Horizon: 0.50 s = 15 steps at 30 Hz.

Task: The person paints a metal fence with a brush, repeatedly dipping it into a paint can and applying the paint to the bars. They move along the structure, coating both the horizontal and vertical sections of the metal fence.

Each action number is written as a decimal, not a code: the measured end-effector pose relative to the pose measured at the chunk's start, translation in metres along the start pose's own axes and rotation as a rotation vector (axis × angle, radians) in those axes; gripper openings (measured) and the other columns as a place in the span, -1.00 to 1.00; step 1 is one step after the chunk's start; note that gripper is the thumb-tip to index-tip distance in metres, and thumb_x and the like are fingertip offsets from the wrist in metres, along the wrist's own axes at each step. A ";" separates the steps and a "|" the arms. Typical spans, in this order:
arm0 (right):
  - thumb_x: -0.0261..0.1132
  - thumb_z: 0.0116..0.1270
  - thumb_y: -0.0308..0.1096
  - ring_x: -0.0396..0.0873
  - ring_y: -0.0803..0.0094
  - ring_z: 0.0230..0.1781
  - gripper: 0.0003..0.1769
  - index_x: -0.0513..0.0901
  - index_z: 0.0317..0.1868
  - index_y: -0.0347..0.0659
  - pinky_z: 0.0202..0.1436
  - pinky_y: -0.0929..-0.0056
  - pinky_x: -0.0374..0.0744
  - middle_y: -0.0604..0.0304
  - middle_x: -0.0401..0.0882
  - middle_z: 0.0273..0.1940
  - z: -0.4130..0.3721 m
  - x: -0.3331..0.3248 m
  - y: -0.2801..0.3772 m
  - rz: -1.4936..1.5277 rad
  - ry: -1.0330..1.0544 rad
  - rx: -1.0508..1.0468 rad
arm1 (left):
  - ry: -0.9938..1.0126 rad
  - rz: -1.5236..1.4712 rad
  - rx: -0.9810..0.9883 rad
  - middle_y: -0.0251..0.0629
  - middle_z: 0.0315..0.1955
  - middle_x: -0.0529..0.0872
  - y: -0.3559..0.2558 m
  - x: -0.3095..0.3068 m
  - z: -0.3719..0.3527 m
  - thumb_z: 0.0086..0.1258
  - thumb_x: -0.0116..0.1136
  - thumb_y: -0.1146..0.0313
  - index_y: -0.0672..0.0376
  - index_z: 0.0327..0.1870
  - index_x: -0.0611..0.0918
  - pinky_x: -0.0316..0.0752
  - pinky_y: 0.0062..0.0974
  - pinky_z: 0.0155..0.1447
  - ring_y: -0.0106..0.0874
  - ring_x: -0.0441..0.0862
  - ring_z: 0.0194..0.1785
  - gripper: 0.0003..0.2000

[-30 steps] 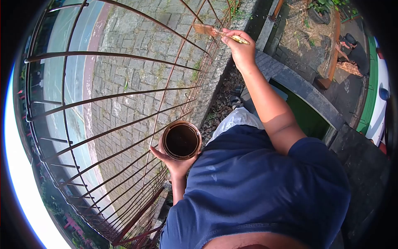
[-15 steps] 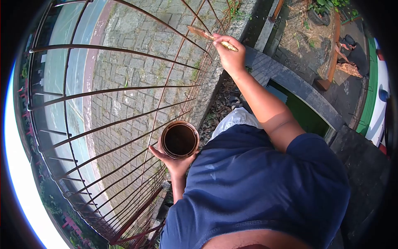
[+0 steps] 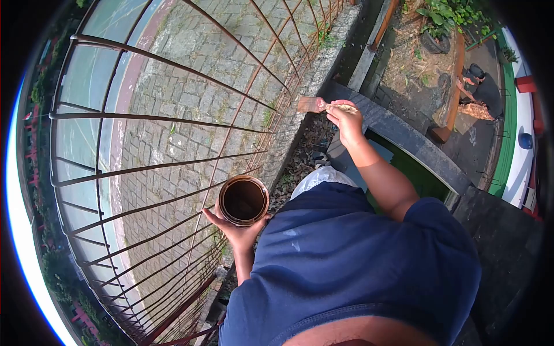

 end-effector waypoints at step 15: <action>0.52 0.34 -0.07 0.74 0.52 -0.37 -0.76 0.69 -0.23 0.03 -0.25 0.53 0.72 0.37 0.70 -0.40 -0.135 0.018 0.030 0.134 0.110 0.241 | 0.057 -0.013 0.278 0.08 0.38 0.41 -0.010 -0.024 0.014 -0.31 0.83 0.00 -0.09 0.65 -0.37 0.32 -0.03 0.50 -0.07 0.48 0.39 0.62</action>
Point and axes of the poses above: each hand's wrist, its own z-axis towards the middle knuckle, its own x-axis out of the palm, y = z × x, the point moved 10 cm from there along z, towards the middle knuckle
